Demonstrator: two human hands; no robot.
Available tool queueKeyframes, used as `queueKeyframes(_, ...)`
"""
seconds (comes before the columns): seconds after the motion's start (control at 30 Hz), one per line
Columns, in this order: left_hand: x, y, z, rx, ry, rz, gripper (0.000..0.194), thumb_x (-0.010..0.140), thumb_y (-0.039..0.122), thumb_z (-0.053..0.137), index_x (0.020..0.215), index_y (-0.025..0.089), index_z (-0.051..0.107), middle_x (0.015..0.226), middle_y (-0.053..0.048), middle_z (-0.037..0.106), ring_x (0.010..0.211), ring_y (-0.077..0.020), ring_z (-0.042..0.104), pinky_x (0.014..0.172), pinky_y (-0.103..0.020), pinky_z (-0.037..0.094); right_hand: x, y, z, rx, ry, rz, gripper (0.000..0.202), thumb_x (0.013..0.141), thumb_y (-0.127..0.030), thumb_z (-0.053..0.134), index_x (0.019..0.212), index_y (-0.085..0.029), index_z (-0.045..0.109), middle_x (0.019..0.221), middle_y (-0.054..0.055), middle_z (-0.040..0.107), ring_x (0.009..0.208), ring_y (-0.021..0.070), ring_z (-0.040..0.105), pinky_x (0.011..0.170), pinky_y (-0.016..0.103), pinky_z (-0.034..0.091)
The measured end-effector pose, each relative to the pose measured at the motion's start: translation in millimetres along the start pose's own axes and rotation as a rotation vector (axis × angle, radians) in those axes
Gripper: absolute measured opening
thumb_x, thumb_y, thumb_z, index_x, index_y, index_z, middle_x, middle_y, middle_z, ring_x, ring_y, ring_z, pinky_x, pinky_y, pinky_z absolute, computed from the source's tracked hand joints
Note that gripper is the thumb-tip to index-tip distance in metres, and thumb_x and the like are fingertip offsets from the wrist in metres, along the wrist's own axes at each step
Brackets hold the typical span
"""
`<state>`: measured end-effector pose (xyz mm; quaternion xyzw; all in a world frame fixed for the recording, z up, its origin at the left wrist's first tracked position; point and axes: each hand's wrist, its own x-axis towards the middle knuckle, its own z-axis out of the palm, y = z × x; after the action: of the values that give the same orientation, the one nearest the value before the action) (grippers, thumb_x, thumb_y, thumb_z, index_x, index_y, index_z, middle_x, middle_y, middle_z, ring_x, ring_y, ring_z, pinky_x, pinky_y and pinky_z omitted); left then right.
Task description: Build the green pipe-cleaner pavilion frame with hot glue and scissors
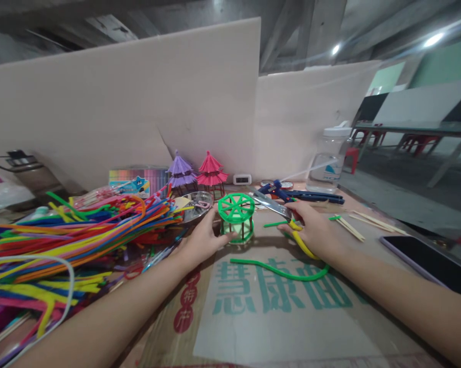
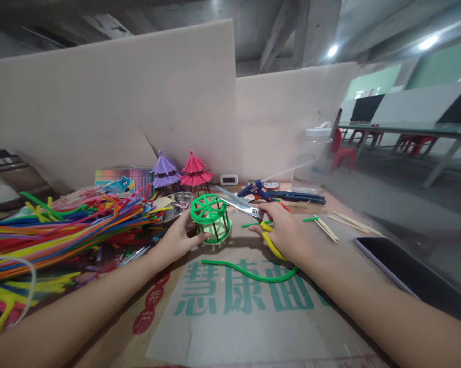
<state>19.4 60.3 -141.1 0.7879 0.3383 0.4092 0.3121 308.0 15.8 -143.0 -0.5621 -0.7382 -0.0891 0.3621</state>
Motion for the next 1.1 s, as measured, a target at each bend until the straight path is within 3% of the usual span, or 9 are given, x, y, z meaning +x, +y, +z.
queueKeyframes(0.27, -1.4, -4.5, 0.4, -0.053, 0.079, -0.018, 0.064, 0.082, 0.034, 0.073, 0.137, 0.024, 0.043, 0.137, -0.011, 0.057, 0.123, -0.0255, 0.06, 0.106, -0.042, 0.05, -2.1, -6.4, -6.0, -0.037, -0.06, -0.15, 0.047, 0.089, -0.047, 0.061, 0.13, -0.026, 0.057, 0.11, 0.009, 0.065, 0.099, 0.0269, 0.062, 0.08, 0.037, 0.05)
queueKeyframes(0.57, -2.5, 1.5, -0.2, 0.023, 0.085, -0.027, 0.067, 0.08, 0.037, 0.074, 0.138, 0.023, 0.043, 0.135, -0.012, 0.059, 0.12, -0.0261, 0.063, 0.105, -0.042, 0.051, -0.3, -7.6, -3.7, -0.079, -0.049, -0.125, 0.041, 0.09, -0.048, 0.059, 0.122, -0.022, 0.06, 0.102, 0.009, 0.065, 0.096, 0.0276, 0.061, 0.08, 0.039, 0.05)
queueKeyframes(0.93, -4.0, -5.6, 0.0, 0.053, 0.081, -0.033, 0.07, 0.08, 0.035, 0.074, 0.14, 0.023, 0.041, 0.14, -0.013, 0.055, 0.125, -0.0263, 0.059, 0.107, -0.042, 0.049, -0.7, -1.9, -7.4, -0.091, -0.056, -0.179, 0.038, 0.091, -0.032, 0.059, 0.128, -0.025, 0.058, 0.107, 0.008, 0.067, 0.095, 0.0264, 0.062, 0.083, 0.039, 0.051)
queueKeyframes(1.1, -3.9, -5.5, -0.2, 0.055, 0.073, -0.037, 0.071, 0.08, 0.036, 0.074, 0.141, 0.022, 0.04, 0.141, -0.013, 0.054, 0.125, -0.0268, 0.059, 0.108, -0.043, 0.048, -0.3, -1.9, -6.1, -0.09, -0.05, -0.177, 0.039, 0.091, -0.039, 0.061, 0.127, -0.023, 0.059, 0.103, 0.009, 0.065, 0.093, 0.0267, 0.062, 0.083, 0.04, 0.05)
